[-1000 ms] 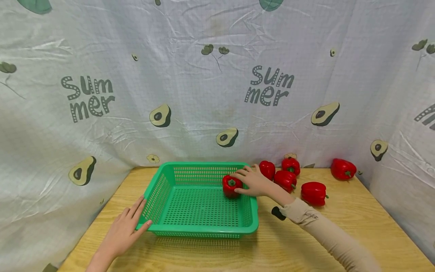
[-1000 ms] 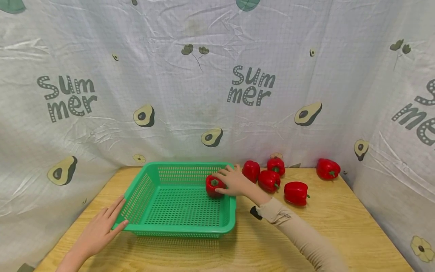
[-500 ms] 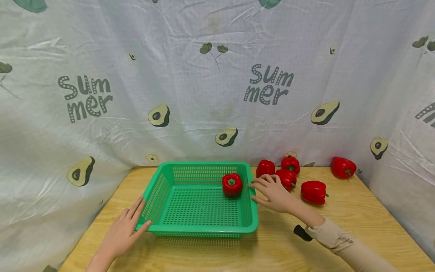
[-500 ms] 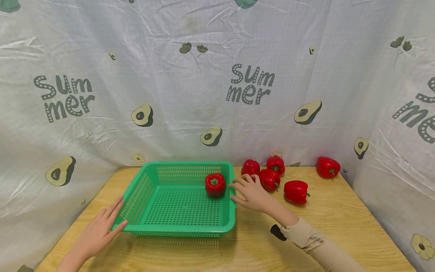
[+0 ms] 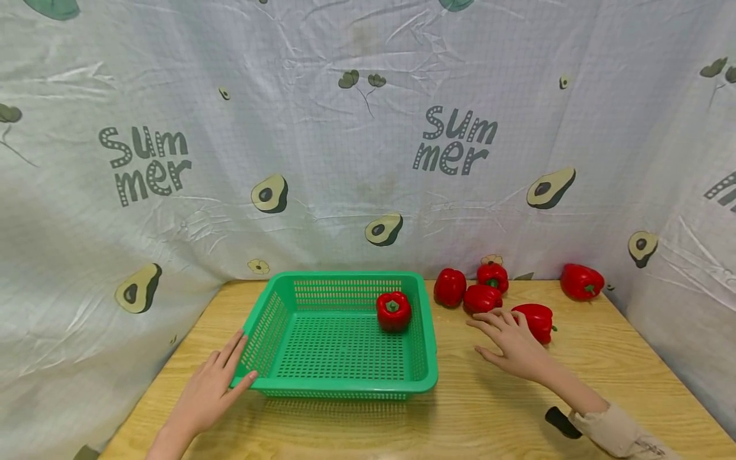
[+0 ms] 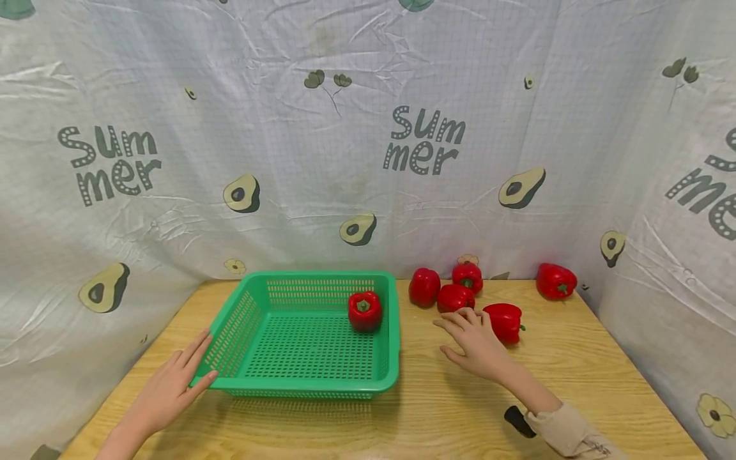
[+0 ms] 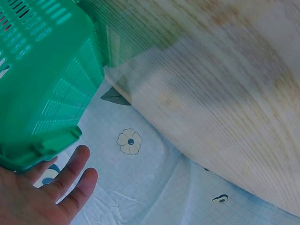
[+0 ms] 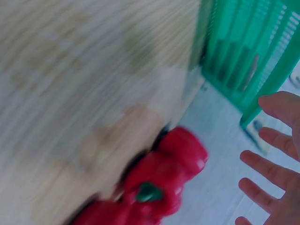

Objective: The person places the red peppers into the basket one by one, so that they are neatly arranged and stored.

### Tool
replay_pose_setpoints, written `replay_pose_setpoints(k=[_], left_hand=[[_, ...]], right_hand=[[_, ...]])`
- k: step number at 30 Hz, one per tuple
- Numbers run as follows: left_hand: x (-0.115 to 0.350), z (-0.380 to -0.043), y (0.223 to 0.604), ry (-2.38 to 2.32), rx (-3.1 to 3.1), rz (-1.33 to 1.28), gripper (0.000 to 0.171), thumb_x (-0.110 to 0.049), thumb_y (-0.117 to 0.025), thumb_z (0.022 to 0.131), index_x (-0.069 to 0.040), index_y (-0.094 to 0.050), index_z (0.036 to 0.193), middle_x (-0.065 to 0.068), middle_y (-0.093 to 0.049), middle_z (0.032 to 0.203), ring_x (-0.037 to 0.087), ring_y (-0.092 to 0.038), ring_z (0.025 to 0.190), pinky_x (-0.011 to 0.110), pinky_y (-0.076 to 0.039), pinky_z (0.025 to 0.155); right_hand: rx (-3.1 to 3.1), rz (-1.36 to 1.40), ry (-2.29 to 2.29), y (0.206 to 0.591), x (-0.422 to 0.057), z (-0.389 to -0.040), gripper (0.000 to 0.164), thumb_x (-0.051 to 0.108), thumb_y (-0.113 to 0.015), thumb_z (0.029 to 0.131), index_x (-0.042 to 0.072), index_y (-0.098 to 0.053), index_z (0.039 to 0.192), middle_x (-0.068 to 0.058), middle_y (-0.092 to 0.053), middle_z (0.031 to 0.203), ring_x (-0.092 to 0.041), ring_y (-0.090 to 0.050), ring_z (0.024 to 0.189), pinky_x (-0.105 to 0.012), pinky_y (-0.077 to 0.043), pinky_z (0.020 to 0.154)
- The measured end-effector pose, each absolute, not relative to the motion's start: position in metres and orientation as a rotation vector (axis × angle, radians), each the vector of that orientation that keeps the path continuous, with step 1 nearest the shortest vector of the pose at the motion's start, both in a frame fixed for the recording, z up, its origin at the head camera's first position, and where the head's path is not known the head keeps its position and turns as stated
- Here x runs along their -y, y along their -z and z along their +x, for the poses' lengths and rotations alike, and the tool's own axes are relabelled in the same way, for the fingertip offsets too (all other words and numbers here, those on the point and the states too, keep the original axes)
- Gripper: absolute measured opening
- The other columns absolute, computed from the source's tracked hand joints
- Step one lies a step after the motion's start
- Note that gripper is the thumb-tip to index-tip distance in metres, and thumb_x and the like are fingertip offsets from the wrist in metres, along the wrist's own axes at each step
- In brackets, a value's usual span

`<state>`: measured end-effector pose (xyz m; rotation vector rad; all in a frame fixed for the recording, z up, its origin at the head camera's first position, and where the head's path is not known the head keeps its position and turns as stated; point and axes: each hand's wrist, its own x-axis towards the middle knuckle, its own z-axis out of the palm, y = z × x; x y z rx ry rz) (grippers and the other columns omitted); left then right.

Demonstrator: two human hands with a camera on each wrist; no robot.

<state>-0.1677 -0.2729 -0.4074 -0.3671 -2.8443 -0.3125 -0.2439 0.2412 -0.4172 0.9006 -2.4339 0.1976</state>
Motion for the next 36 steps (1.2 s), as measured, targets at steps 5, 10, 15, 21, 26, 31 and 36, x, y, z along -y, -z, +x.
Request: replay_pose_setpoints(k=[5,10,15,21,26,31,36], left_hand=[[0.272,-0.167,0.407,0.309,2.847,-0.367,0.065,-0.039,-0.049,0.089,0.001,-0.030,0.138,0.019,-0.029,0.143,0.039,-0.045,0.112,0.054,-0.040,0.083],[0.272,-0.166,0.407,0.299,2.848,-0.366,0.065,-0.038,-0.049,0.089,0.001,-0.030,0.138,0.019,-0.030,0.142,0.041,-0.044,0.112,0.055,-0.039,0.084],[0.273,-0.165,0.407,0.297,2.836,-0.368,0.065,-0.038,-0.050,0.089,0.001,-0.030,0.138,0.019,-0.030,0.142,0.041,-0.044,0.113,0.055,-0.039,0.084],[0.273,-0.165,0.407,0.302,2.824,-0.375,0.065,-0.038,-0.051,0.089,0.001,-0.031,0.138,0.019,-0.030,0.142,0.040,-0.044,0.112,0.055,-0.040,0.084],[0.273,-0.165,0.406,0.308,2.830,-0.374,0.065,-0.037,-0.050,0.089,0.002,-0.032,0.137,0.019,-0.030,0.142,0.042,-0.044,0.113,0.055,-0.039,0.086],[0.273,-0.166,0.406,0.293,2.834,-0.379,0.065,-0.038,-0.050,0.089,0.001,-0.031,0.137,0.019,-0.029,0.143,0.042,-0.044,0.113,0.055,-0.039,0.086],[0.272,-0.166,0.406,0.286,2.836,-0.382,0.065,-0.038,-0.050,0.089,0.001,-0.031,0.137,0.019,-0.030,0.143,0.043,-0.044,0.113,0.055,-0.039,0.086]], right_hand=[[2.406,0.871,-0.200,0.426,-0.266,-0.244,0.050,0.018,-0.078,0.063,0.012,-0.061,0.110,-0.007,-0.058,0.109,-0.025,-0.044,0.099,-0.046,-0.029,0.075],[2.345,0.846,-0.199,0.430,-0.288,-0.247,0.042,0.039,-0.064,0.080,0.011,-0.060,0.110,-0.011,-0.058,0.108,-0.026,-0.043,0.096,-0.046,-0.028,0.072],[2.333,0.743,-0.228,0.433,-0.309,-0.252,0.055,0.055,-0.047,0.084,0.009,-0.057,0.111,-0.017,-0.053,0.113,-0.035,-0.043,0.095,-0.051,-0.029,0.071],[2.393,0.606,-0.215,0.435,-0.326,-0.257,0.074,0.020,-0.082,0.053,0.007,-0.050,0.119,-0.021,-0.047,0.118,-0.040,-0.042,0.096,-0.055,-0.029,0.071],[2.441,0.529,-0.232,0.439,-0.335,-0.260,0.086,0.026,-0.082,0.053,0.009,-0.042,0.127,-0.026,-0.044,0.120,-0.045,-0.042,0.099,-0.059,-0.028,0.074],[2.541,0.459,-0.272,0.445,-0.343,-0.264,0.097,0.035,-0.080,0.058,0.017,-0.029,0.138,-0.030,-0.037,0.126,-0.052,-0.038,0.103,-0.061,-0.025,0.077],[2.627,0.418,-0.276,0.450,-0.349,-0.269,0.095,0.041,-0.077,0.062,0.016,-0.027,0.139,-0.029,-0.039,0.126,-0.050,-0.037,0.105,-0.062,-0.024,0.078]])
